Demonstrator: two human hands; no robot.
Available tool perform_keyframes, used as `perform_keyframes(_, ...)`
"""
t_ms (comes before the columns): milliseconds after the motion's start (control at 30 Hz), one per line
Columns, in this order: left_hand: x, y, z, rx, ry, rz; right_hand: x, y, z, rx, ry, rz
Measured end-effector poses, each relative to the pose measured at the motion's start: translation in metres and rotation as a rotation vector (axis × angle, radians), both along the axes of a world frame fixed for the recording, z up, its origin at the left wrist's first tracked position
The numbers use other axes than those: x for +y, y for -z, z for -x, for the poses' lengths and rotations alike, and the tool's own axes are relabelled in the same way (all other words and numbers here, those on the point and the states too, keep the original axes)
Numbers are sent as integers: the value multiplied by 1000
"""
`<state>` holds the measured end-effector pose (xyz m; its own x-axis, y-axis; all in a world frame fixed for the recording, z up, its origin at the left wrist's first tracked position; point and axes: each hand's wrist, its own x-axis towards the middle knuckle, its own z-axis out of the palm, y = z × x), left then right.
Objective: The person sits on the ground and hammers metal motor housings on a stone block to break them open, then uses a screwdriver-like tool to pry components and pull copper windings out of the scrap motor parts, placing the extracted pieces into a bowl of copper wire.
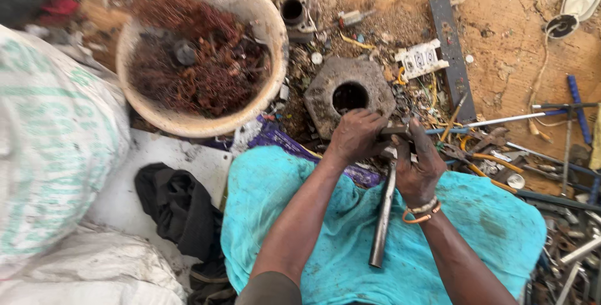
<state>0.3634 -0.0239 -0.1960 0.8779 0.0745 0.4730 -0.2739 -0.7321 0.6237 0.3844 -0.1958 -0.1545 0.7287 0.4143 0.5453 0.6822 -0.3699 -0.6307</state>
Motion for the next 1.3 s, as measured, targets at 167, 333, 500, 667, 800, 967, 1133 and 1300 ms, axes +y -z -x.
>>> perform_keyframes(167,1,-9,1,-19,13,-24,7,-15,4,9,85,43)
perform_keyframes(333,-1,-11,1,-57,0,-69,-12,-26,20,208,83,-112)
perform_keyframes(500,-5,-7,-4,-43,-47,-45,-50,-3,23,590,140,-331)
perform_keyframes(667,-7,-9,-4,-53,-49,-51,-67,14,3,1230,280,-788)
perform_keyframes(800,-8,-14,-5,-15,-51,-43,-58,10,-3,1423,318,-839)
perform_keyframes(967,-10,-16,-8,-12,-50,-45,-43,1,-7,1522,249,-809)
perform_keyframes(1133,-9,-11,-6,-33,-47,-16,-39,-2,-5,1555,240,-731)
perform_keyframes(1300,-7,-9,-4,-20,-58,-10,-36,-1,-2,1547,238,-688)
